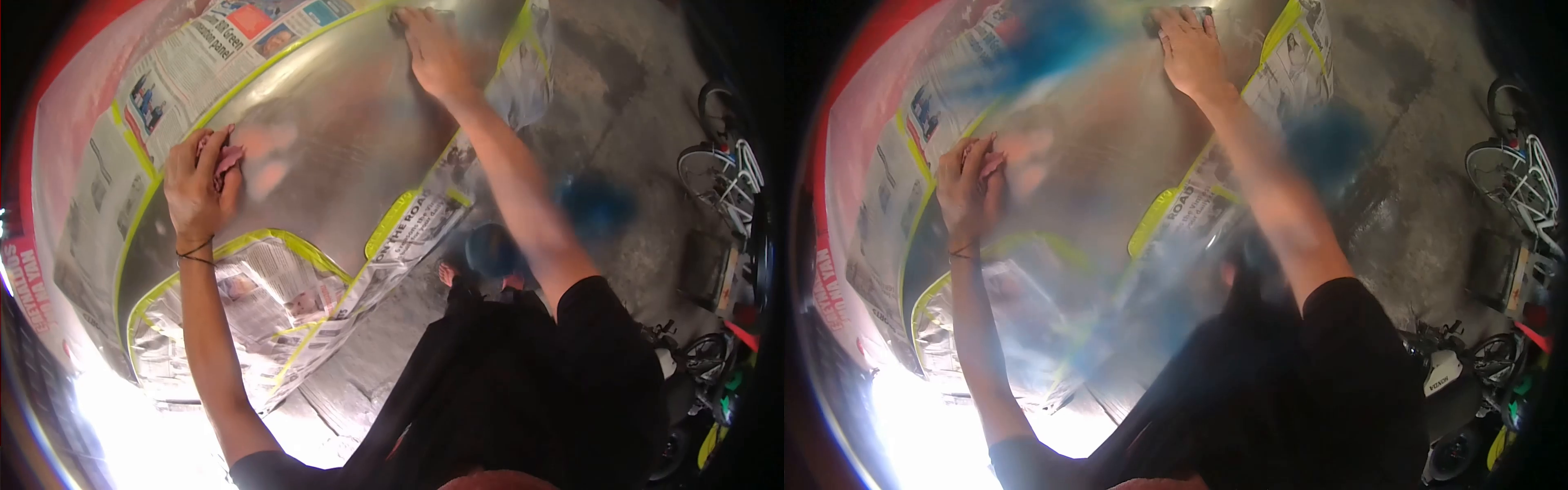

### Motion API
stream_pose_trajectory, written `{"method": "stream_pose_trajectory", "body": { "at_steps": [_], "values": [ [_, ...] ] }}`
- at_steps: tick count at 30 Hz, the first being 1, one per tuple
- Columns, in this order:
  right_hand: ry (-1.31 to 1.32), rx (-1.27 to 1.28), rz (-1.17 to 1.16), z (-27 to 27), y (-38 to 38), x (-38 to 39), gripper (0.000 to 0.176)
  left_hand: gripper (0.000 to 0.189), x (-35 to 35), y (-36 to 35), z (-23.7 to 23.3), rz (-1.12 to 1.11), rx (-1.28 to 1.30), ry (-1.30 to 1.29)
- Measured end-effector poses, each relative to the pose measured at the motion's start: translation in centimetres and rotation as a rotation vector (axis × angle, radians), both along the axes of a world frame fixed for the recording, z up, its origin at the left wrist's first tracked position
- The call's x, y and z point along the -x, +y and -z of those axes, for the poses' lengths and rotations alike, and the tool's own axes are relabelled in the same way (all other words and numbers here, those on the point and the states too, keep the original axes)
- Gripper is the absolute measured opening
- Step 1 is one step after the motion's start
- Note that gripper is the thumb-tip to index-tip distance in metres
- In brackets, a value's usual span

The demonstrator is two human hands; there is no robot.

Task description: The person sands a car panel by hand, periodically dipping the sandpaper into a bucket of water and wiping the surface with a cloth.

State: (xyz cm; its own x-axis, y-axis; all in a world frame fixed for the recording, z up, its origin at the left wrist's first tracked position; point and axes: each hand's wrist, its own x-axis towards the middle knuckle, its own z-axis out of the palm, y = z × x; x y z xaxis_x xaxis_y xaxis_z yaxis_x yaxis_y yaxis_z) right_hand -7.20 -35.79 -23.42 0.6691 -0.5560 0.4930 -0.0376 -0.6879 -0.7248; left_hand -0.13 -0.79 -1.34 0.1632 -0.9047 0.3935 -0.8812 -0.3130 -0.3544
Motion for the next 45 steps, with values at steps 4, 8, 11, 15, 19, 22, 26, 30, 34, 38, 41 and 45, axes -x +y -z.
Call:
{"method": "stream_pose_trajectory", "body": {
  "at_steps": [4, 8, 11, 15, 19, 22, 26, 30, 34, 38, 41, 45],
  "values": [
    [-0.088, 0.177, 0.107, 2.9, 9.2, 6.1, 0.042, 0.054, 0.1, -0.2, -0.1, 0.004, 0.001, -0.026],
    [-0.085, 0.195, -0.113, 7.0, 6.9, 9.0, 0.046, 0.053, 0.1, -0.2, 0.0, -0.01, -0.005, 0.0],
    [-0.067, 0.232, 0.139, 6.9, 0.6, 6.4, 0.049, 0.054, -0.1, -0.4, 0.1, 0.009, 0.012, -0.001],
    [-0.033, 0.263, 0.124, 7.3, 2.6, 7.9, 0.052, 0.054, 0.0, -0.4, 0.1, 0.001, 0.012, -0.01],
    [0.032, 0.309, 0.114, 7.5, 1.1, 7.8, 0.057, 0.054, 0.2, -0.4, 0.0, -0.002, -0.002, 0.027],
    [0.022, 0.237, 0.269, 6.1, 3.6, 6.7, 0.059, 0.053, 0.3, -0.5, -0.1, 0.005, -0.005, -0.014],
    [0.026, 0.386, 0.037, 6.5, 1.1, 7.3, 0.06, 0.053, -0.1, -0.4, 0.0, 0.008, 0.008, -0.007],
    [0.182, 0.266, 0.241, 4.9, 3.9, 6.8, 0.06, 0.051, 0.3, -0.5, -0.1, 0.004, 0.009, -0.012],
    [0.018, 0.391, 0.101, 5.6, 2.4, 7.8, 0.059, 0.052, 0.1, -0.2, -0.2, 0.014, -0.004, 0.007],
    [0.201, 0.246, 0.302, 4.6, 5.8, 8.4, 0.062, 0.055, -0.2, 0.2, 0.2, 0.048, 0.013, 0.004],
    [-0.064, 0.324, 0.076, 5.6, 7.2, 9.1, 0.058, 0.052, 0.1, 0.3, -0.3, 0.058, -0.012, 0.034],
    [-0.008, -0.004, 0.19, 5.6, 5.3, 12.4, 0.045, 0.045, 2.1, -4.5, 5.7, 0.211, 0.134, 0.112]
  ]
}}
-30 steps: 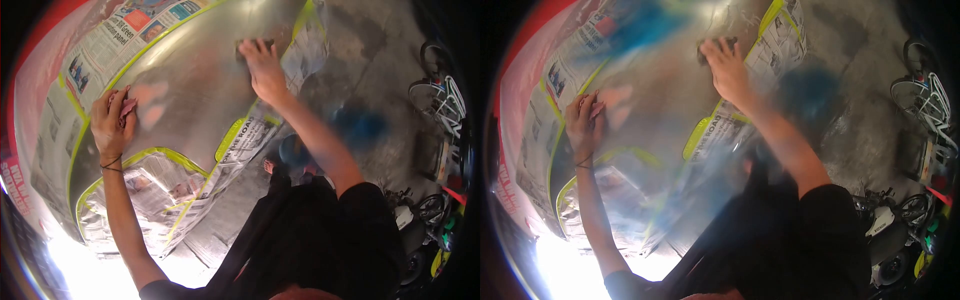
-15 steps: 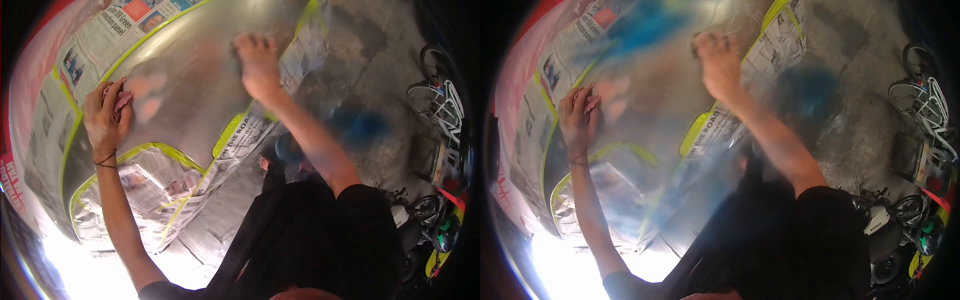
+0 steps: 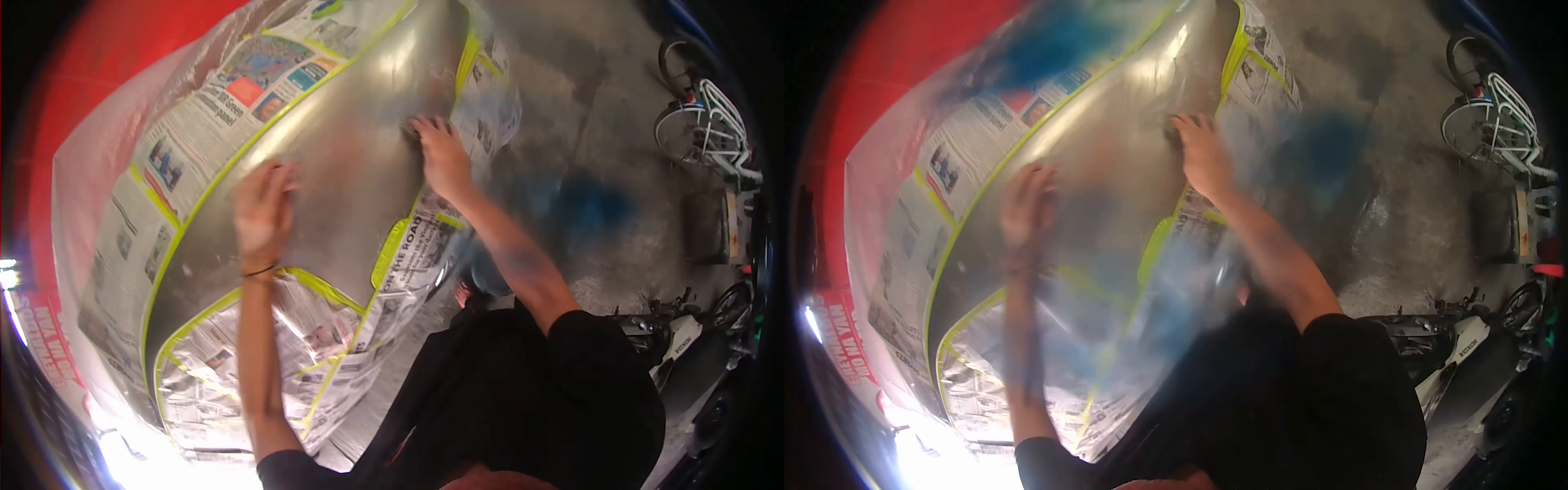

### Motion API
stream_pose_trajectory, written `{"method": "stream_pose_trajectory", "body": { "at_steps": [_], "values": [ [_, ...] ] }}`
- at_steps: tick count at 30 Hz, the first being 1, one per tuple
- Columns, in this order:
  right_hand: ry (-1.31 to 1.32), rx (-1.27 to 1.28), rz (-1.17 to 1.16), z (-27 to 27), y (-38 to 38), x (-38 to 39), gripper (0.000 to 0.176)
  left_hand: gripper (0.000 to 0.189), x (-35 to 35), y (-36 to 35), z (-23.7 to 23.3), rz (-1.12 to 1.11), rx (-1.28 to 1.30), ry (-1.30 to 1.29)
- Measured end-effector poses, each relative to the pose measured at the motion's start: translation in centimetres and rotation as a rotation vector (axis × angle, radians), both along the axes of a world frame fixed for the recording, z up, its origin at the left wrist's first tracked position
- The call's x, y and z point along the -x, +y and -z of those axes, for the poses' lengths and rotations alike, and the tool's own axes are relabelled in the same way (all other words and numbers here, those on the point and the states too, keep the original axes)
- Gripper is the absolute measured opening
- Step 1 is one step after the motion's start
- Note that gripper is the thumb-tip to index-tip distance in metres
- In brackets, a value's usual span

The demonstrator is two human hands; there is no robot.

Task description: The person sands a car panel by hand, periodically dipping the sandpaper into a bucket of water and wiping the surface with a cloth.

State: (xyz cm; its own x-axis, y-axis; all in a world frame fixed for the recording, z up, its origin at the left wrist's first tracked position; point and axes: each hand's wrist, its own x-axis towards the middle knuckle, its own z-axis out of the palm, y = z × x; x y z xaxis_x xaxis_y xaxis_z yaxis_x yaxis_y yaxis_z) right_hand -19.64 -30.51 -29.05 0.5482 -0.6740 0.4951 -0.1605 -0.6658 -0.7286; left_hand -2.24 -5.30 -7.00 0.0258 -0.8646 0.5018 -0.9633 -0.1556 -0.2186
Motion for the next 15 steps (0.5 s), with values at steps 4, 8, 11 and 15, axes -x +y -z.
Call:
{"method": "stream_pose_trajectory", "body": {
  "at_steps": [4, 8, 11, 15],
  "values": [
    [-0.054, -0.192, -0.04, 7.2, 1.3, 8.6, 0.044, 0.044, 2.0, -9.8, 9.4, -0.097, -0.127, -0.115],
    [0.179, -0.321, 0.041, 11.7, 5.4, 21.2, 0.044, 0.047, 2.2, -20.3, 14.7, 0.004, -0.127, -0.044],
    [0.261, -0.498, 0.252, 10.3, 8.4, 28.6, 0.042, 0.04, -0.5, -31.0, 15.4, -0.046, -0.028, -0.246],
    [0.167, -0.675, 0.476, 11.4, 11.2, 36.4, 0.041, 0.042, -2.4, -41.4, 15.3, 0.026, -0.207, -0.225]
  ]
}}
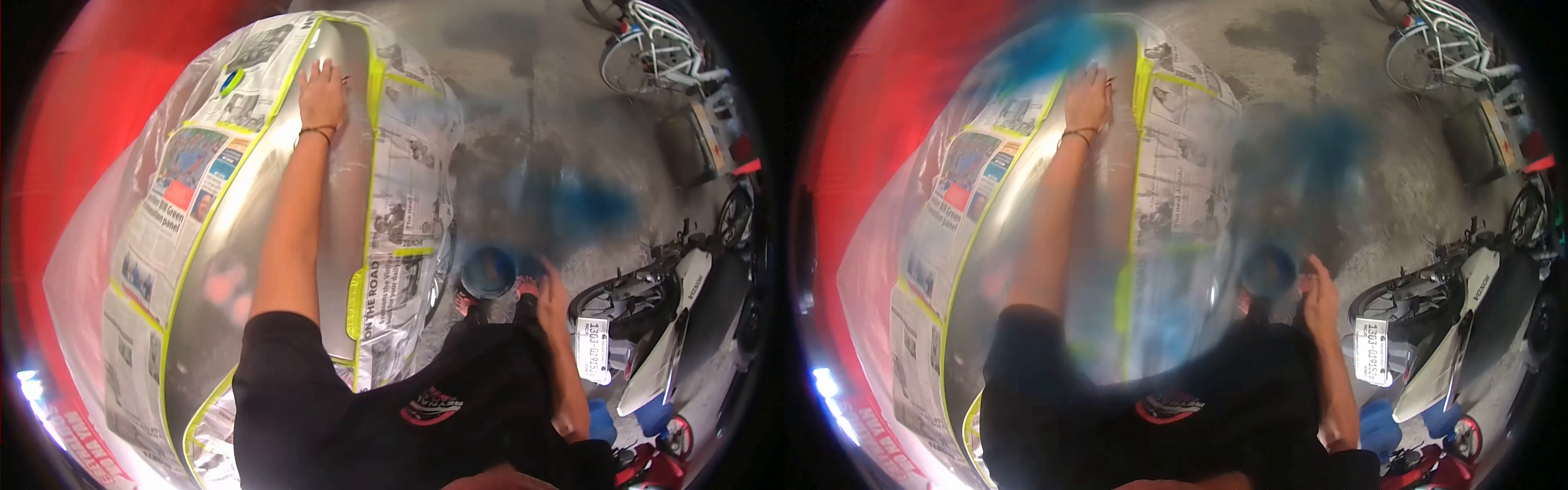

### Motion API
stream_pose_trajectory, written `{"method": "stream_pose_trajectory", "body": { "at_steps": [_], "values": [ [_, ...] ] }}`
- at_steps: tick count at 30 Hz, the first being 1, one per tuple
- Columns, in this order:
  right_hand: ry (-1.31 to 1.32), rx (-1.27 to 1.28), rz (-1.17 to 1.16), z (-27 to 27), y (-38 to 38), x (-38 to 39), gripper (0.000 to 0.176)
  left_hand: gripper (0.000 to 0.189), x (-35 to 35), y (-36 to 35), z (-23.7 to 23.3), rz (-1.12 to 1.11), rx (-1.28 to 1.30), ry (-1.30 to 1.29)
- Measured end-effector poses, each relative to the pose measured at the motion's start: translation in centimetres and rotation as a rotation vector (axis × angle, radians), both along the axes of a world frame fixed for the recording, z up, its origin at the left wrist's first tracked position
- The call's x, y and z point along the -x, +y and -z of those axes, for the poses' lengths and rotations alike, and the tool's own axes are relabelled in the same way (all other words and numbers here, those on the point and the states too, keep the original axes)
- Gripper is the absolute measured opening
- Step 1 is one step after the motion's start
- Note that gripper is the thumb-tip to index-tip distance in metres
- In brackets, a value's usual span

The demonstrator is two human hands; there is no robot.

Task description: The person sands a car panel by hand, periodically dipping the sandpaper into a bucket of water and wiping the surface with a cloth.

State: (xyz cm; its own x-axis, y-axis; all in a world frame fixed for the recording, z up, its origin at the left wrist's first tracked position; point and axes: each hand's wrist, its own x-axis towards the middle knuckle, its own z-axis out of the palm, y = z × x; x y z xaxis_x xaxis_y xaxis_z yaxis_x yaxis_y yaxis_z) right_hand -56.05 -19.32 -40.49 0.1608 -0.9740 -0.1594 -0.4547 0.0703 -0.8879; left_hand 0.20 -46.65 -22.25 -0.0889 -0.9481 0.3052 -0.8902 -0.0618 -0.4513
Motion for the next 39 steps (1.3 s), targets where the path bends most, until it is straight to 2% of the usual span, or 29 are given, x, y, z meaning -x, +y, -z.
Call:
{"method": "stream_pose_trajectory", "body": {
  "at_steps": [1, 3, 5, 7, 9, 11, 13, 14, 15, 17, 18, 20, 21, 22, 24, 25, 27, 29, 31, 33, 35, 37, 39],
  "values": [
    [-0.001, 0.059, 0.083, -0.2, 0.6, 0.9, 0.04, 0.042, 0.1, -1.2, 0.8, 0.013, -0.005, 0.004],
    [0.03, 0.051, 0.134, -0.5, 1.0, 1.6, 0.04, 0.04, 0.4, -2.5, 2.4, 0.238, -0.166, -0.074],
    [0.042, 0.001, 0.188, -1.5, 1.9, 1.7, 0.039, 0.04, 0.5, -1.6, 3.6, 0.311, -0.243, -0.036],
    [0.024, 0.026, 0.187, -1.4, 2.8, 0.8, 0.039, 0.04, 0.8, 0.5, 3.7, 0.362, -0.31, -0.013],
    [-0.015, 0.074, 0.166, -1.2, 3.3, -0.1, 0.038, 0.033, 1.6, 3.7, 3.1, 0.468, -0.531, -0.024],
    [-0.028, 0.009, 0.098, -1.3, 3.6, -1.1, 0.037, 0.03, 4.1, 7.7, 0.3, 0.48, -0.791, 0.068],
    [-0.148, -0.058, 0.101, 1.3, 4.1, -1.4, 0.037, 0.028, 3.7, 11.2, 0.8, 0.518, -0.901, 0.063],
    [-0.244, -0.137, 0.129, 2.0, 4.3, -1.9, 0.036, 0.03, 3.9, 13.5, 0.1, 0.533, -0.874, 0.056],
    [-0.271, -0.201, 0.105, 0.4, 4.0, -1.9, 0.036, 0.032, 4.4, 16.4, -0.6, 0.542, -0.845, 0.049],
    [-0.29, -0.137, 0.062, 0.0, 3.4, -2.6, 0.037, 0.04, 4.7, 22.5, -1.4, 0.475, -0.588, 0.062],
    [-0.285, -0.085, 0.089, 0.3, 3.0, -2.6, 0.038, 0.04, 4.7, 25.7, -1.5, 0.403, -0.575, 0.062],
    [-0.328, -0.052, 0.008, 3.4, 1.1, -2.3, 0.04, 0.046, 5.1, 30.2, -1.6, 0.271, -0.258, 0.151],
    [-0.359, -0.027, -0.008, 4.6, 0.3, -2.5, 0.042, 0.047, 4.9, 32.4, -2.2, 0.143, -0.254, 0.035],
    [-0.361, -0.009, -0.043, 4.8, -0.6, -3.5, 0.042, 0.047, 5.0, 34.2, -3.6, 0.112, -0.23, 0.034],
    [-0.584, -0.329, 0.181, 4.7, -2.4, -5.8, 0.048, 0.049, 4.9, 38.4, -7.0, -0.098, -0.124, -0.069],
    [-0.583, -0.326, 0.152, 3.5, -3.3, -7.2, 0.048, 0.049, 4.3, 40.5, -8.8, -0.125, -0.114, -0.07],
    [-1.049, -0.747, -0.041, -0.2, -4.8, -9.9, 0.053, 0.054, 3.2, 44.4, -12.4, -0.292, 0.054, -0.049],
    [-0.195, 0.409, -0.581, 0.3, -5.4, -12.2, 0.055, 0.061, 2.0, 47.8, -16.5, -0.497, 0.039, -0.058],
    [-0.771, -0.167, -0.496, -0.2, -5.8, -17.5, 0.057, 0.051, 0.7, 52.6, -19.2, -0.436, 0.226, -0.133],
    [-0.801, -0.661, -0.282, -10.4, -5.3, -23.3, 0.055, 0.044, 0.4, 55.9, -22.1, -0.388, 0.265, -0.071],
    [-0.541, -0.229, -0.481, -15.9, -5.0, -28.8, 0.054, 0.037, 0.6, 58.0, -24.2, -0.331, 0.306, -0.009],
    [-0.609, 0.541, -0.577, -14.5, -5.7, -36.4, 0.048, 0.033, 0.7, 59.1, -25.5, -0.299, 0.464, 0.076],
    [-0.609, 0.757, -0.516, -20.3, -3.8, -40.9, 0.047, 0.032, 1.1, 59.9, -26.7, -0.302, 0.49, 0.095]
  ]
}}
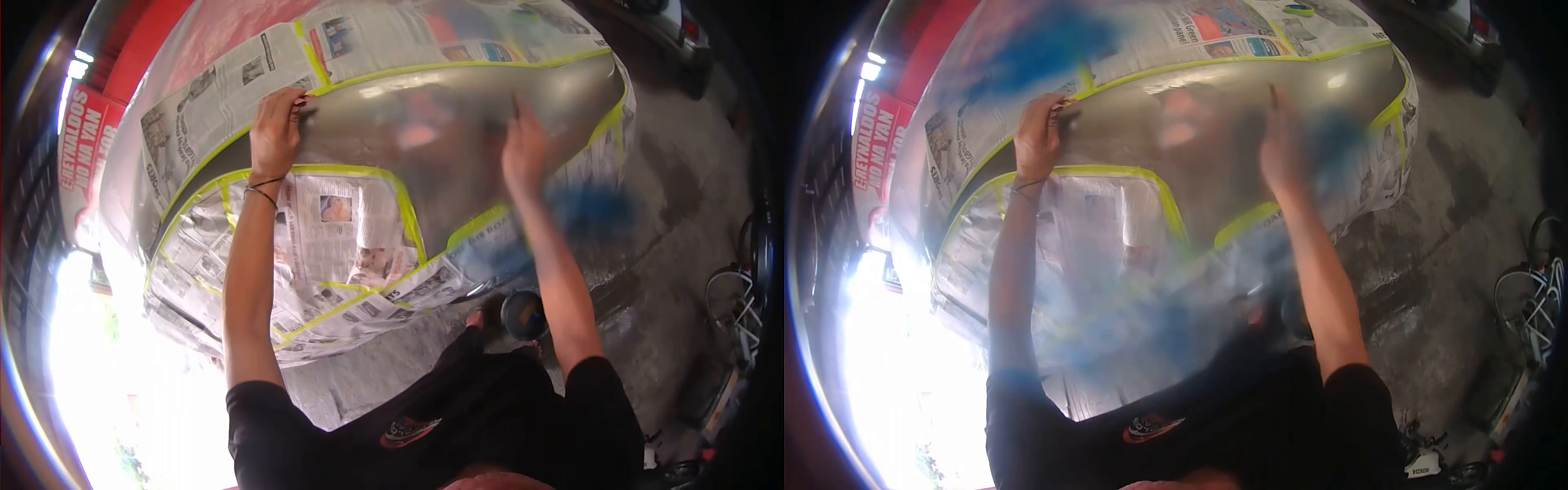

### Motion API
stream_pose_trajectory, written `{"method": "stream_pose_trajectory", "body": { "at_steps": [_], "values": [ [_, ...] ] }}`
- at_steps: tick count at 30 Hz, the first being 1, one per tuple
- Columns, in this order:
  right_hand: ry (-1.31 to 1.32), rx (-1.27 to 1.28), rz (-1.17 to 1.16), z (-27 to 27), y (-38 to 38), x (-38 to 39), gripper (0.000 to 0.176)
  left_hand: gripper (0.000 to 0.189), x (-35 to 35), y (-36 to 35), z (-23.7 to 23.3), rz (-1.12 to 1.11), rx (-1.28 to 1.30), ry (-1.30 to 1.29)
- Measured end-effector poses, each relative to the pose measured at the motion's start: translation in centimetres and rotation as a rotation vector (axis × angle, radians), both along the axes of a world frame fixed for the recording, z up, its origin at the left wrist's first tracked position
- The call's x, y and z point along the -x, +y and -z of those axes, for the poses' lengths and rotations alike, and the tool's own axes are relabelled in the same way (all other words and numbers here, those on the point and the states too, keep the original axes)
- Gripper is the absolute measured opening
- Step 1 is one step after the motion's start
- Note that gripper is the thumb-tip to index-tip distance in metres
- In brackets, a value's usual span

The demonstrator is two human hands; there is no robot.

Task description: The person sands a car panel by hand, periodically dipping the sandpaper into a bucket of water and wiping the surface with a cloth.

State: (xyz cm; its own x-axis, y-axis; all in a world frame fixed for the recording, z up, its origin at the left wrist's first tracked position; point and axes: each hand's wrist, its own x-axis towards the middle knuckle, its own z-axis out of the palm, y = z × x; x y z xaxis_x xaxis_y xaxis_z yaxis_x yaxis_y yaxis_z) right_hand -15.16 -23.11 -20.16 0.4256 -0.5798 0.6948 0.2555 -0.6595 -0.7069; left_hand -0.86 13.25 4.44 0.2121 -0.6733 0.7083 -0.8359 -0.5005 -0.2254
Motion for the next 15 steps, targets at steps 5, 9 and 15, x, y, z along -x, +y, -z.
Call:
{"method": "stream_pose_trajectory", "body": {
  "at_steps": [5, 9, 15],
  "values": [
    [0.027, 0.207, 0.109, 1.2, 4.4, -8.5, 0.046, 0.025, 1.7, 3.5, -2.5, -0.001, 0.083, 0.109],
    [0.241, -0.048, 0.045, -7.0, 14.3, -9.7, 0.048, 0.025, 0.6, 5.0, -0.8, 0.026, 0.321, 0.352],
    [0.028, 0.381, -0.078, -9.8, 16.0, -10.2, 0.038, 0.024, -2.8, 3.5, 1.5, 0.148, 0.428, 0.42]
  ]
}}
